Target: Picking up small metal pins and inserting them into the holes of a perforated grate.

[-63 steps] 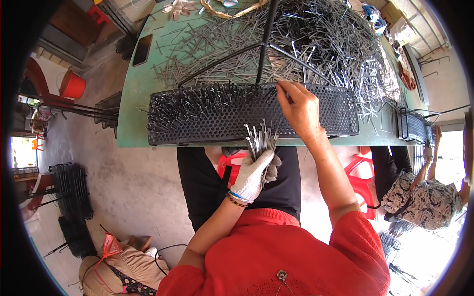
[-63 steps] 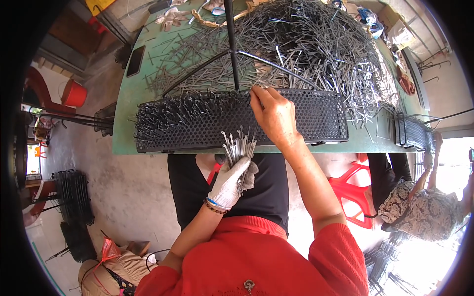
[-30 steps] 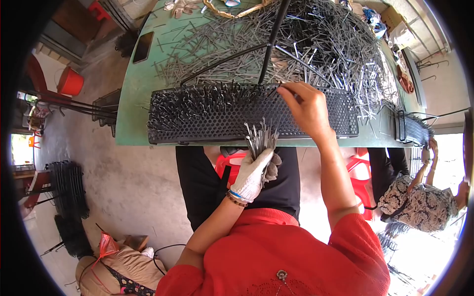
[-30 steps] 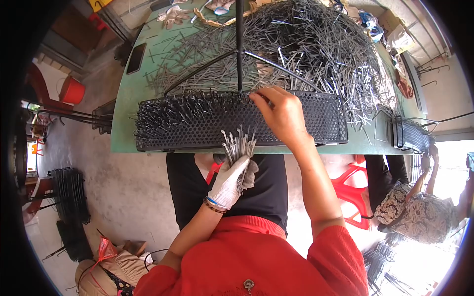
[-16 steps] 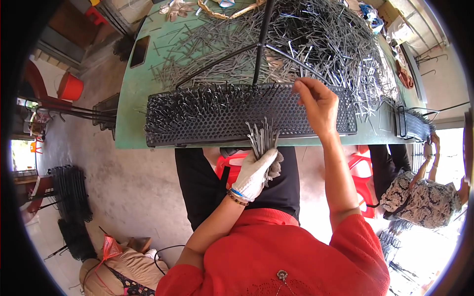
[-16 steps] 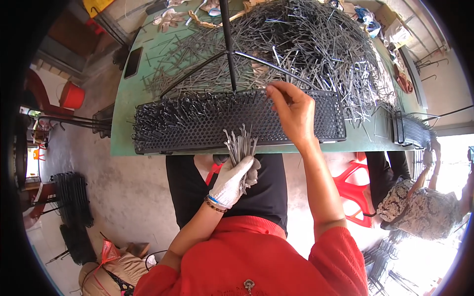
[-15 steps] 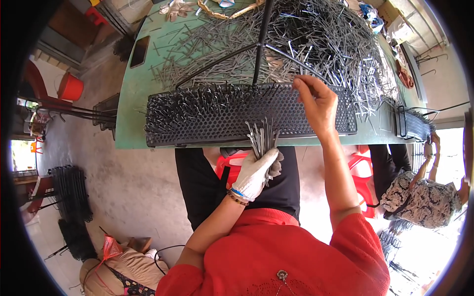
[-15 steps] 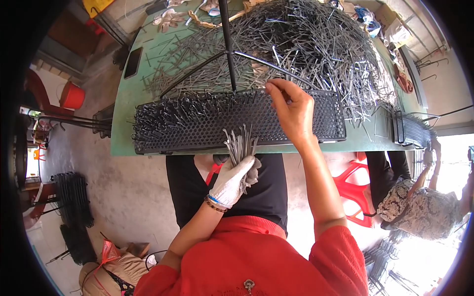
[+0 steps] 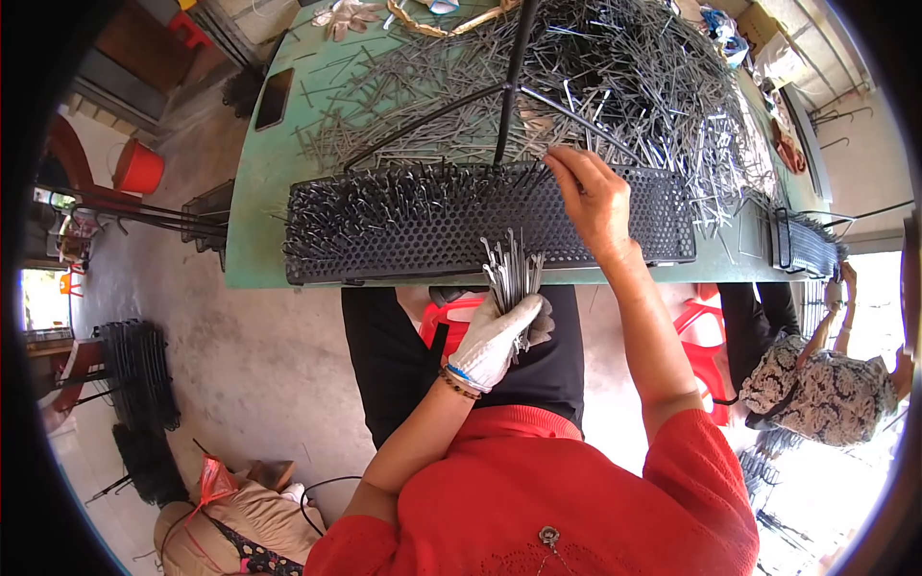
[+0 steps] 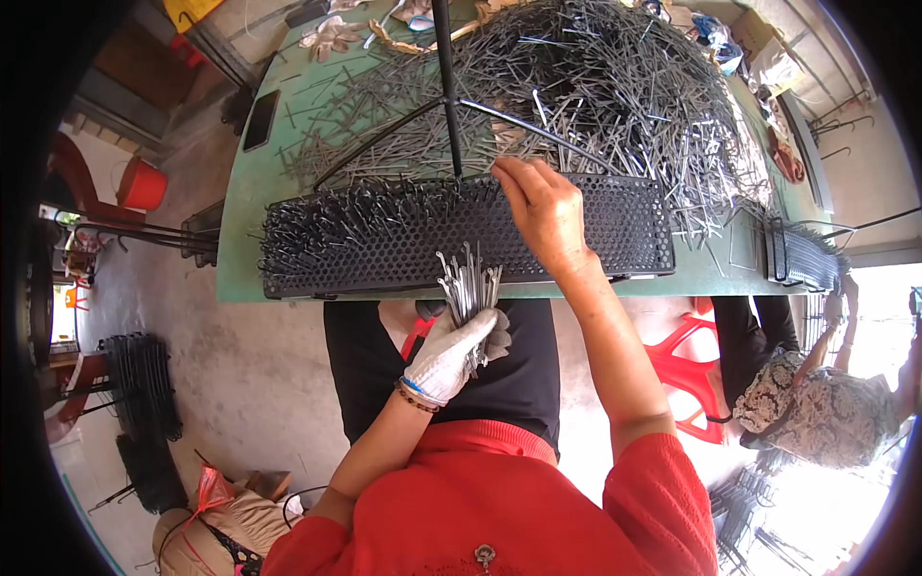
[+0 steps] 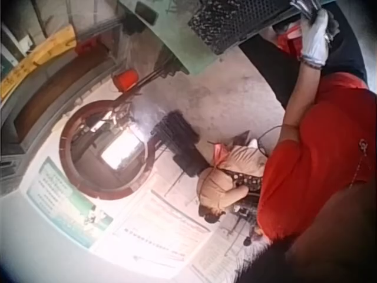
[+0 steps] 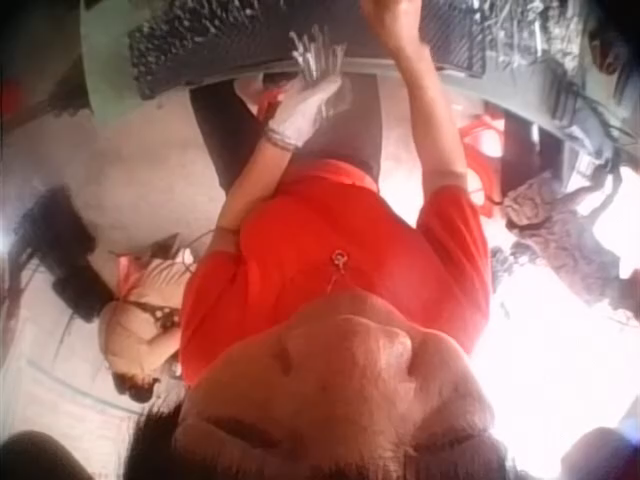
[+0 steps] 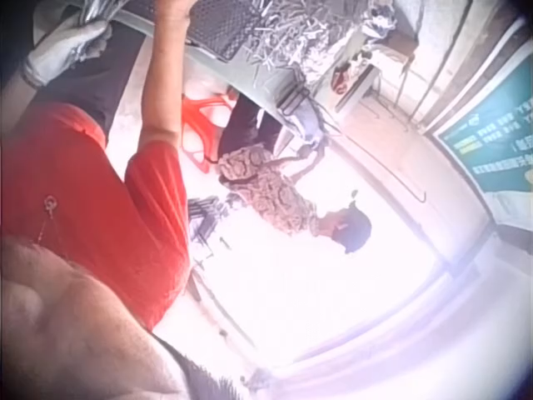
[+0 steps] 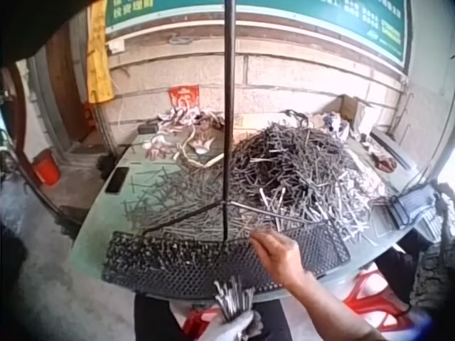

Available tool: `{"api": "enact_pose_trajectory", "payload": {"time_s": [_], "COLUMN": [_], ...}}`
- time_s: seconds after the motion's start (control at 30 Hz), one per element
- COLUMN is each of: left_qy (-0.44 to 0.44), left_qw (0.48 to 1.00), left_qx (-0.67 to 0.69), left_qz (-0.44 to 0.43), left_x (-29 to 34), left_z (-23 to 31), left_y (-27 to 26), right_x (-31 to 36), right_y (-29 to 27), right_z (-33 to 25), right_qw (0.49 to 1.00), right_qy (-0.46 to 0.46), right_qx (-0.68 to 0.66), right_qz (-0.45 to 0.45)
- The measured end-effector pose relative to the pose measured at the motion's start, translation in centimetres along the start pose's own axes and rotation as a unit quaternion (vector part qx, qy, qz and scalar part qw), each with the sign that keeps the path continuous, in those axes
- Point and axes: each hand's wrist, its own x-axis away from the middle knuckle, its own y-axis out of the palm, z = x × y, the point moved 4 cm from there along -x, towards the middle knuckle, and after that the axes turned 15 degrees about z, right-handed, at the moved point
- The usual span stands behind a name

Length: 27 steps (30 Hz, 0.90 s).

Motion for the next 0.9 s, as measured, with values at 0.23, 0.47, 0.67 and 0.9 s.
{"api": "enact_pose_trajectory", "payload": {"time_s": [0.23, 0.47, 0.67, 0.9], "left_qy": [-0.004, 0.004, 0.038, 0.003], "left_qw": [1.0, 0.999, 0.998, 0.999], "left_qx": [-0.01, -0.041, -0.048, -0.041], "left_qz": [0.007, -0.001, -0.032, 0.006], "left_x": [0.1, 0.1, 0.8, 0.4], "left_z": [0.5, 0.8, 1.5, 0.7], "left_y": [0.4, -0.1, 0.3, -0.5], "right_x": [1.3, 1.3, 4.5, 5.2], "right_y": [1.1, -0.9, -0.7, -0.7], "right_z": [-0.2, -1.5, -0.2, 0.1], "right_qw": [0.992, 0.995, 0.934, 0.849], "right_qy": [-0.09, 0.054, 0.242, 0.43], "right_qx": [0.059, 0.001, -0.084, -0.166], "right_qz": [-0.067, -0.087, -0.251, -0.258]}}
